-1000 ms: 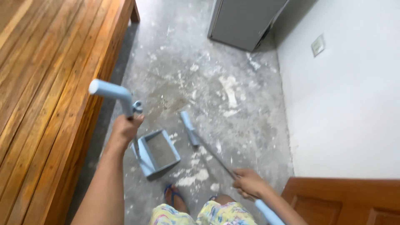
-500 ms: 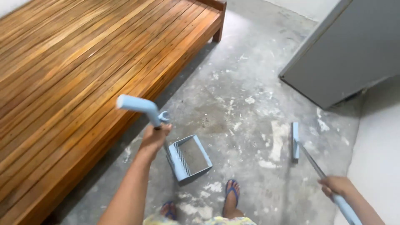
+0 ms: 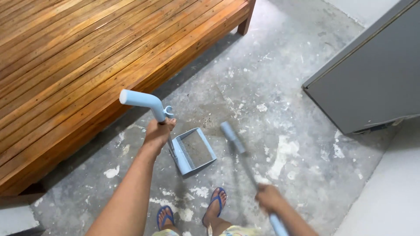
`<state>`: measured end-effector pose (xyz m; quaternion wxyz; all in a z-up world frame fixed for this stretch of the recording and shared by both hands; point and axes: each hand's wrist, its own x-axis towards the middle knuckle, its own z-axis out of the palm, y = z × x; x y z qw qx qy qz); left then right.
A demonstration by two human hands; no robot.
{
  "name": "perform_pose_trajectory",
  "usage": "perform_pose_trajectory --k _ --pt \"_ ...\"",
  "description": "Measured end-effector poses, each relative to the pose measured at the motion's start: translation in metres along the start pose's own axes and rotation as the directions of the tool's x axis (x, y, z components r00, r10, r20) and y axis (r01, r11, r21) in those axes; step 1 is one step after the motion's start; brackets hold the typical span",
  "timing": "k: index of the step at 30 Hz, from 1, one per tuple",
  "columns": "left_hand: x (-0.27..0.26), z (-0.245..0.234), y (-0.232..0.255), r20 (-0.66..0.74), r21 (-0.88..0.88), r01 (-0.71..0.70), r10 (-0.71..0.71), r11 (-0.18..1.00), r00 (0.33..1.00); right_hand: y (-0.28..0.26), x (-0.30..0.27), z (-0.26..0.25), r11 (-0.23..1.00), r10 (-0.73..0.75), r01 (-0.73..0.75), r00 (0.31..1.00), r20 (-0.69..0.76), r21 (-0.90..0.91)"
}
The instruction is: The person is sweeping the floor and window sills using a broom and dustpan.
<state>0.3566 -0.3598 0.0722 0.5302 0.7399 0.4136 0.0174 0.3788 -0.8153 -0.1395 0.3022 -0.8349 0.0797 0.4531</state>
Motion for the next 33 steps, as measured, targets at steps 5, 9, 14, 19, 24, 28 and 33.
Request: perform_pose_trajectory --k 5,9,14,19,24,28,33 --pt "0.011 0.018 0.0 0.012 0.022 0.073 -0.073 0.997 0.997 -0.055 -0.133 -0.06 0.994 -0.053 0.028 0.972 0.228 0.109" --pt "0.02 0.002 -0.007 -0.038 -0.039 -0.006 0.004 0.999 0.999 -0.058 -0.077 -0.108 0.987 -0.011 0.013 1.0 0.014 -0.16" --pt "-0.001 -0.023 0.001 -0.068 0.018 0.067 -0.066 0.998 0.996 -0.076 0.146 -0.179 0.949 -0.208 0.174 0.972 -0.106 -0.263" --pt "-0.018 -0.044 -0.002 -0.156 -0.012 0.11 -0.11 0.994 0.982 -0.156 0.196 -0.135 0.83 -0.207 0.144 0.977 -0.057 -0.539" --pt "-0.002 -0.051 -0.033 -0.184 -0.097 0.021 -0.039 0.995 0.982 -0.14 0.062 -0.019 0.858 -0.204 0.213 0.976 0.071 -0.466" --pt "0.008 -0.056 -0.045 -0.178 -0.119 0.0 -0.021 0.993 0.984 -0.121 -0.065 0.024 0.901 -0.189 0.274 0.946 0.264 -0.337" --pt "0.0 -0.086 -0.052 -0.164 -0.054 0.063 -0.071 0.997 0.984 -0.109 -0.12 -0.013 0.932 -0.206 0.244 0.965 0.16 -0.269"
